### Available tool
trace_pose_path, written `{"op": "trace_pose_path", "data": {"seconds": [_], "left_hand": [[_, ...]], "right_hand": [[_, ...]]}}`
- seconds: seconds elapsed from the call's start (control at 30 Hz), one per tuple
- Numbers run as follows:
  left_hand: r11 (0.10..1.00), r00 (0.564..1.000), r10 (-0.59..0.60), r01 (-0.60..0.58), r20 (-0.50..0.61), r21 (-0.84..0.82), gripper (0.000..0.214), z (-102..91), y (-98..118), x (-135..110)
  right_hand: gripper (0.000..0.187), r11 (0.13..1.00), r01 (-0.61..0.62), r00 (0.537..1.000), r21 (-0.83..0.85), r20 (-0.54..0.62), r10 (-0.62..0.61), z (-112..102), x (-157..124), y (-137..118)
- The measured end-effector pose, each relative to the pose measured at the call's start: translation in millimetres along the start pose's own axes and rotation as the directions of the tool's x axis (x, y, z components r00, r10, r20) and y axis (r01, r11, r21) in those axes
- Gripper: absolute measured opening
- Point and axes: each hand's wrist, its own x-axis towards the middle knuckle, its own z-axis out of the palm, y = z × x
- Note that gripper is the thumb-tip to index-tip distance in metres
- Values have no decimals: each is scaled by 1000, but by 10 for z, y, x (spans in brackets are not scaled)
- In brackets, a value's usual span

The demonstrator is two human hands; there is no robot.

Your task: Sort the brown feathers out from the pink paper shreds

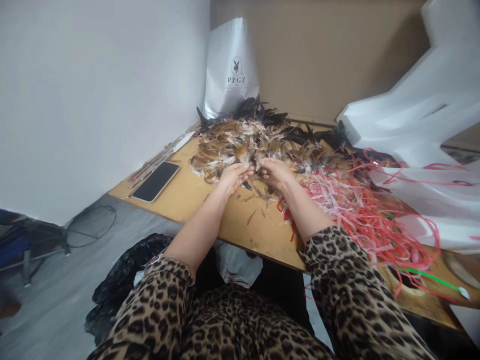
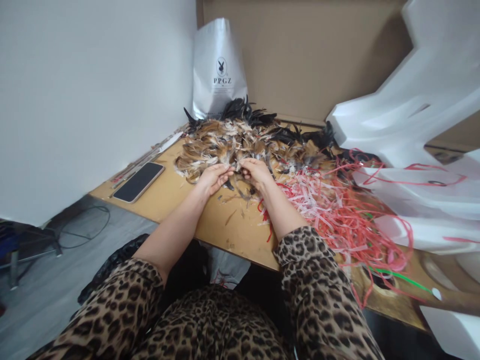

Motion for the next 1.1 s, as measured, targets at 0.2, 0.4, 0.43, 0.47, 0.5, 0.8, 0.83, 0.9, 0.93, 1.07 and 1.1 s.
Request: {"op": "trace_pose_path", "data": {"seconds": [0.2, 0.4, 0.43, 0.47, 0.5, 0.8, 0.83, 0.9, 0.93, 1.07, 1.1], "left_hand": [[995, 993, -84, 88, 80, -52, 4, 40, -4, -39], [989, 992, -108, 114, 68, -90, 7, 51, -1, -35], [989, 993, -106, 112, 57, -102, 7, 51, 0, -30], [988, 994, -101, 106, 43, -115, 7, 49, 1, -24], [987, 995, -93, 96, 28, -127, 7, 47, 3, -18], [993, 992, 116, -116, -42, -12, 4, 58, 7, -14], [992, 991, 129, -129, -32, 14, 4, 62, 3, -19], [989, 990, 138, -137, -5, 53, 5, 66, -6, -27], [988, 991, 136, -137, 9, 66, 5, 66, -10, -29], [989, 993, 111, -114, 44, 94, 8, 61, -17, -32], [989, 993, 103, -108, 55, 100, 9, 59, -16, -34]], "right_hand": [[31, 998, 61, 998, 30, -18, -60, 96, -2, 73], [30, 990, 134, 990, -36, -31, -135, 168, -34, 128], [30, 988, 144, 989, -48, -29, -146, 171, -41, 124], [30, 987, 150, 988, -58, -29, -152, 173, -47, 116], [30, 987, 150, 988, -65, -31, -152, 173, -52, 106], [32, 978, 145, 986, -150, -61, -155, 203, -113, 16], [32, 974, 155, 985, -163, -56, -166, 215, -119, 20], [31, 968, 182, 979, -175, -58, -195, 232, -121, 33], [31, 965, 193, 976, -175, -64, -207, 237, -118, 42], [28, 964, 207, 971, -167, -81, -223, 236, -98, 73], [28, 963, 210, 971, -169, -83, -226, 236, -95, 78]]}}
